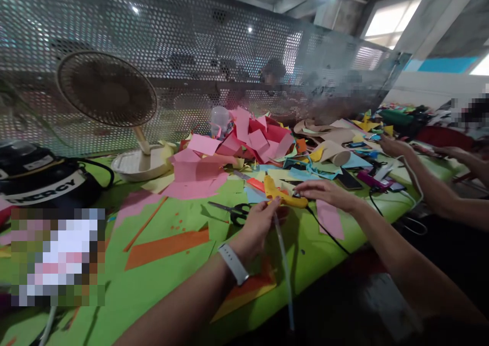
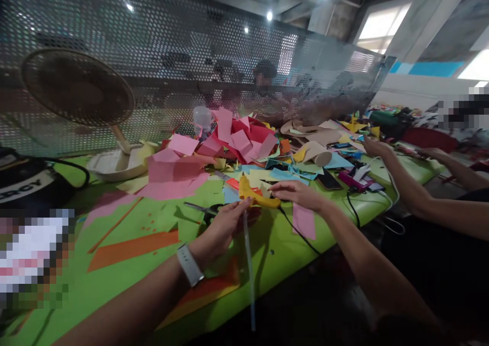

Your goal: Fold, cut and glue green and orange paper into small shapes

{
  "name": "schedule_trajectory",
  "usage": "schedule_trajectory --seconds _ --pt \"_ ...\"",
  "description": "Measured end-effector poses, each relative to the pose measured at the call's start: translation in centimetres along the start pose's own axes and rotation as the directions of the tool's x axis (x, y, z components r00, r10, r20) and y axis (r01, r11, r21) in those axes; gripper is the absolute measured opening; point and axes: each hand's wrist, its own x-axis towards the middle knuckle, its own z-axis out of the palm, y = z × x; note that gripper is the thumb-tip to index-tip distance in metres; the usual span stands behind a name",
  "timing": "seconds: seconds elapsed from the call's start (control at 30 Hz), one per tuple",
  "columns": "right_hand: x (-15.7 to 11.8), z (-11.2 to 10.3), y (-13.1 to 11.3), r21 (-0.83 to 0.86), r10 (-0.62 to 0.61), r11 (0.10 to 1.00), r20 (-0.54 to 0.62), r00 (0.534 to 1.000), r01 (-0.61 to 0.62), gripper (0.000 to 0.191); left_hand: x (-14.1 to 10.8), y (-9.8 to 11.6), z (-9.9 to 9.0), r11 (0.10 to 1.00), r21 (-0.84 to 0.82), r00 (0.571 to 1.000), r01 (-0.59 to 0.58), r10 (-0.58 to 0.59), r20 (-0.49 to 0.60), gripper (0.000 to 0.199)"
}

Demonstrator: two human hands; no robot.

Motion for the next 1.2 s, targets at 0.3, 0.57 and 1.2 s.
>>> schedule_trajectory --seconds 0.3,0.57,1.2 --pt "-0.4 -0.5 3.1 -0.394 0.004 0.918 0.09 0.996 0.032 0.036 1.6 -1.7 2.5 0.989 0.136 0.999 0.051 -0.051 -0.006 0.014" --pt "0.2 -1.6 2.6 -0.52 0.042 0.854 0.035 0.998 -0.018 0.036 -1.1 1.2 -3.1 0.965 0.26 0.992 0.039 -0.069 0.108 0.015" --pt "9.1 12.4 -13.5 0.017 -0.505 0.838 0.405 0.762 0.546 0.026 -11.2 10.7 -13.6 0.749 0.593 0.941 -0.297 0.124 0.316 0.039"
